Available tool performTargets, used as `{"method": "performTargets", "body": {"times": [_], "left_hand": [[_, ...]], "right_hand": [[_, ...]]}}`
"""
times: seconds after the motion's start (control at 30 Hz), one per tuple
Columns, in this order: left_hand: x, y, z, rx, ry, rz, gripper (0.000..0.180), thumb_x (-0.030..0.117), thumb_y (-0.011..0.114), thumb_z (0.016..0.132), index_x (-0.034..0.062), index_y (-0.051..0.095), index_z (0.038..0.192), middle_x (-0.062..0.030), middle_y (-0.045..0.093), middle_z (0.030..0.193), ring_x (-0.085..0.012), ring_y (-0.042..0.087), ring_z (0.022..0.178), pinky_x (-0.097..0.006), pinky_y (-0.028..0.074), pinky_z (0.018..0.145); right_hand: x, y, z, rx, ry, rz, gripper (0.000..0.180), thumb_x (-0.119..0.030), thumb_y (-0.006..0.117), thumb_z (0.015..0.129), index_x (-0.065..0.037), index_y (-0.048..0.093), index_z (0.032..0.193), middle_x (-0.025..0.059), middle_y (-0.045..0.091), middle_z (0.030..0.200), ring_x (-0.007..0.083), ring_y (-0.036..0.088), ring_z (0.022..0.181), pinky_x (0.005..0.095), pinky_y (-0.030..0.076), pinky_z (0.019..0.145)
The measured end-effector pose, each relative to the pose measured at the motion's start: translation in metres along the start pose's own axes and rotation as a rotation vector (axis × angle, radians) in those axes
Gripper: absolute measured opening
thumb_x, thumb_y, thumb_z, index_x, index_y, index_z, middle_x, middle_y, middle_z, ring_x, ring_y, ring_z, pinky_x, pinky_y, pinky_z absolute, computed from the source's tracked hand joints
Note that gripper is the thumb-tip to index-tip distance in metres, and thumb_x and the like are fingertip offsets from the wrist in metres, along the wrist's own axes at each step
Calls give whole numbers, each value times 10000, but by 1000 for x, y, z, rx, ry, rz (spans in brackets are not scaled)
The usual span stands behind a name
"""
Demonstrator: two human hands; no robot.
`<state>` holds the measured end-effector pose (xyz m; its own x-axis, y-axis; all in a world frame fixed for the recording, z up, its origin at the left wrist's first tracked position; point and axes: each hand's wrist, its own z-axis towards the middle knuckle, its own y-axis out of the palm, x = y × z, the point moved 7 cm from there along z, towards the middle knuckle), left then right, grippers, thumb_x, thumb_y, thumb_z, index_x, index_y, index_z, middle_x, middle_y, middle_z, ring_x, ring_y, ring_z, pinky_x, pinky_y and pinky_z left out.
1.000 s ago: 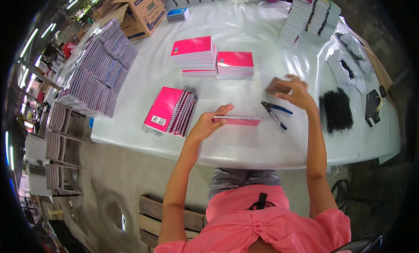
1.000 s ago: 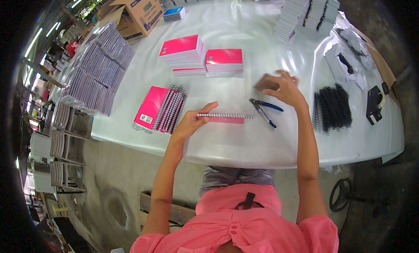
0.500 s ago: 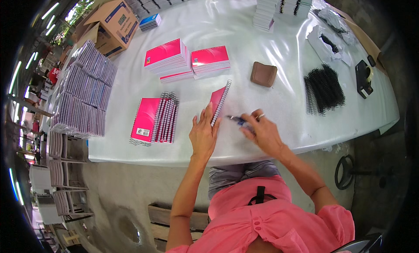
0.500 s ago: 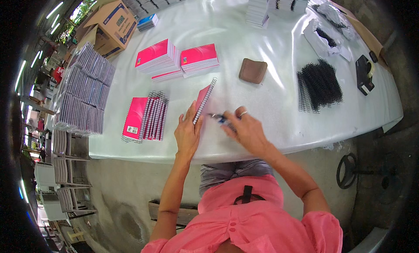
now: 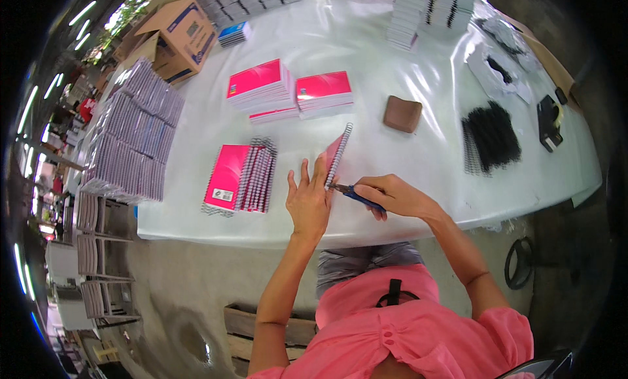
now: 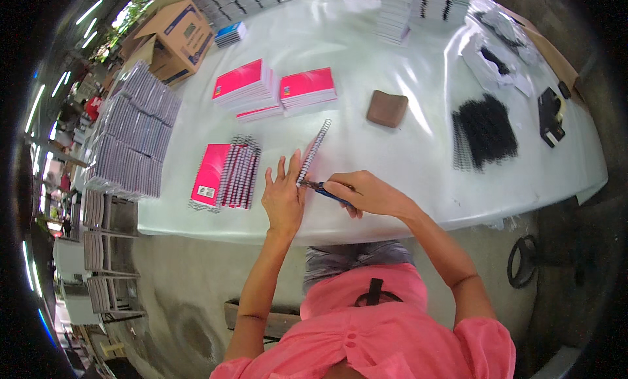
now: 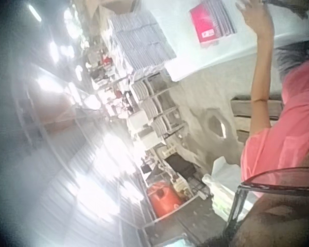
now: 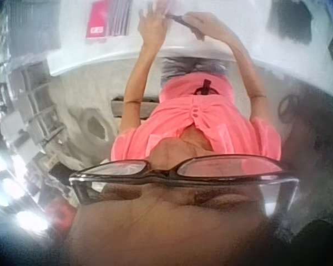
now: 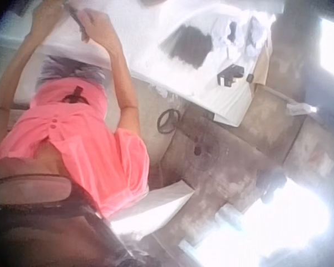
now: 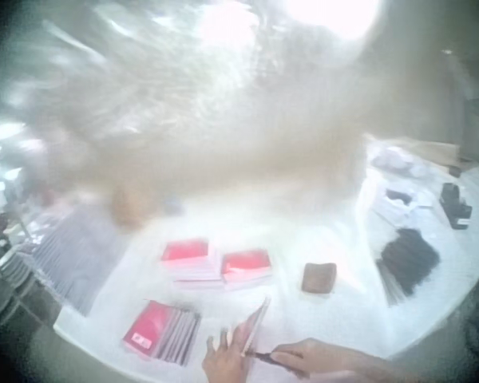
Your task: The person inserts a spiral binding coil into a pink notebook, trims the excess coil using a pair of pliers, and repeats the process for multiple notebooks.
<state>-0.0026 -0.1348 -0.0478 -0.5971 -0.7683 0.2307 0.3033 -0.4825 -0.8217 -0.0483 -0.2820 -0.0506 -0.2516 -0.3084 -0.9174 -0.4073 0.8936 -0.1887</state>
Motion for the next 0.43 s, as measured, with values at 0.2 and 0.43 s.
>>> {"method": "performTargets", "body": {"times": [0.2, 0.43], "left_hand": [[-36, -91, 24, 158, 79, 211, 570, 210, 687, 849, 131, 505, 1383, -73, 574, 1341, -324, 477, 1297, -509, 334, 1080], [-154, -142, 25, 84, -19, -784, 656, 408, 643, 904, 207, 392, 1476, -162, 448, 1458, -351, 333, 1405, -576, 123, 1158]], "right_hand": [[-13, -60, -4, 449, -255, -562, 264, -235, 625, 918, -22, 637, 1074, 151, 602, 983, 263, 589, 952, 388, 458, 775], [-29, -40, 37, 528, -595, -269, 601, -239, 693, 858, -133, 448, 1397, 150, 417, 1424, 329, 326, 1378, 498, 174, 1152]]}}
